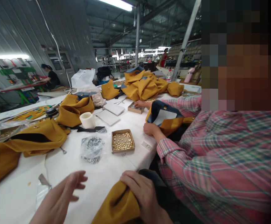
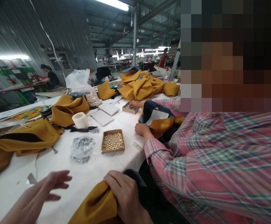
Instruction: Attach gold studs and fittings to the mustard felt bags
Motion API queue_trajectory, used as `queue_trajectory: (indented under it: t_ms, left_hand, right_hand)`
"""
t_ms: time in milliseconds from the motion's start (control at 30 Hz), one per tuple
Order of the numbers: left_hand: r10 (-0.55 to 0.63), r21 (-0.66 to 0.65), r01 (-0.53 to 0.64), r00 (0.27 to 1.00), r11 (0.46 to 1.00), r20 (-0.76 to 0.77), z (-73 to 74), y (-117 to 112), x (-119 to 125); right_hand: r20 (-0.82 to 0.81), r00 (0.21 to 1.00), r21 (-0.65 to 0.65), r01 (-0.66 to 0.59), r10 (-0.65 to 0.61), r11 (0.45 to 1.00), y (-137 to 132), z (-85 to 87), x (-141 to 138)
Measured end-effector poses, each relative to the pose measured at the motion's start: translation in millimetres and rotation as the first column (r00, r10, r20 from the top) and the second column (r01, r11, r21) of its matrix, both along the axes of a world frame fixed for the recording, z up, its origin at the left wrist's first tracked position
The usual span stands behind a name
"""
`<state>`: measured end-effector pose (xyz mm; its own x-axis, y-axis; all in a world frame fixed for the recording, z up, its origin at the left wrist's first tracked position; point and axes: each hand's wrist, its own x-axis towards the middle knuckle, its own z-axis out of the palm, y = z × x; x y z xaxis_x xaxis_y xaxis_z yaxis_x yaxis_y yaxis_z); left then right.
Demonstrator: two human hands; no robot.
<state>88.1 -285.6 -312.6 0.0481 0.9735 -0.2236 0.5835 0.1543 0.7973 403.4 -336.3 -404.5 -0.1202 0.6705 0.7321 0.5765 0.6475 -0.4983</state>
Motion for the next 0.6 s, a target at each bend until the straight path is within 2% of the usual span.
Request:
queue_trajectory:
  t_ms: [33, 100, 133, 200, 267, 400, 500, 600]
  left_hand:
    - [0.025, 0.085, -0.025, 1.000, 0.996, 0.000, 2.6, 26, 4]
    - [-0.015, 0.246, 0.050, 0.990, 0.968, -0.143, 1.9, 79, 17]
    - [-0.060, 0.277, 0.134, 0.964, 0.951, -0.260, -1.5, 103, 25]
    - [-0.096, 0.296, 0.204, 0.935, 0.933, -0.342, -11.9, 146, 38]
    - [-0.156, 0.273, 0.284, 0.899, 0.919, -0.410, -23.4, 177, 46]
    - [-0.254, 0.169, 0.411, 0.786, 0.896, -0.564, -37.2, 209, 46]
    - [-0.305, 0.083, 0.479, 0.673, 0.874, -0.674, -38.6, 216, 42]
    - [-0.326, 0.050, 0.542, 0.573, 0.839, -0.752, -36.1, 217, 43]
  right_hand:
    - [-0.004, 1.000, 0.001, 0.002, -0.002, 1.000, 0, 0.1, 0]
    - [-0.012, 1.000, -0.002, 0.000, 0.000, 1.000, 0, -1.6, 0]
    - [-0.013, 1.000, -0.009, -0.008, 0.008, 1.000, 0, -3.6, 0]
    - [-0.013, 1.000, -0.019, -0.023, 0.022, 1.000, 0, -9.8, 0]
    - [-0.009, 1.000, -0.018, -0.022, 0.022, 1.000, 1, -16.9, 0]
    - [0.025, 1.000, -0.017, -0.006, 0.007, 1.000, 2, -21.8, 2]
    - [0.039, 0.999, -0.031, -0.016, 0.017, 0.999, 3, -17.0, 3]
    - [0.037, 0.999, -0.038, -0.014, 0.015, 0.999, 3, -13.0, 3]
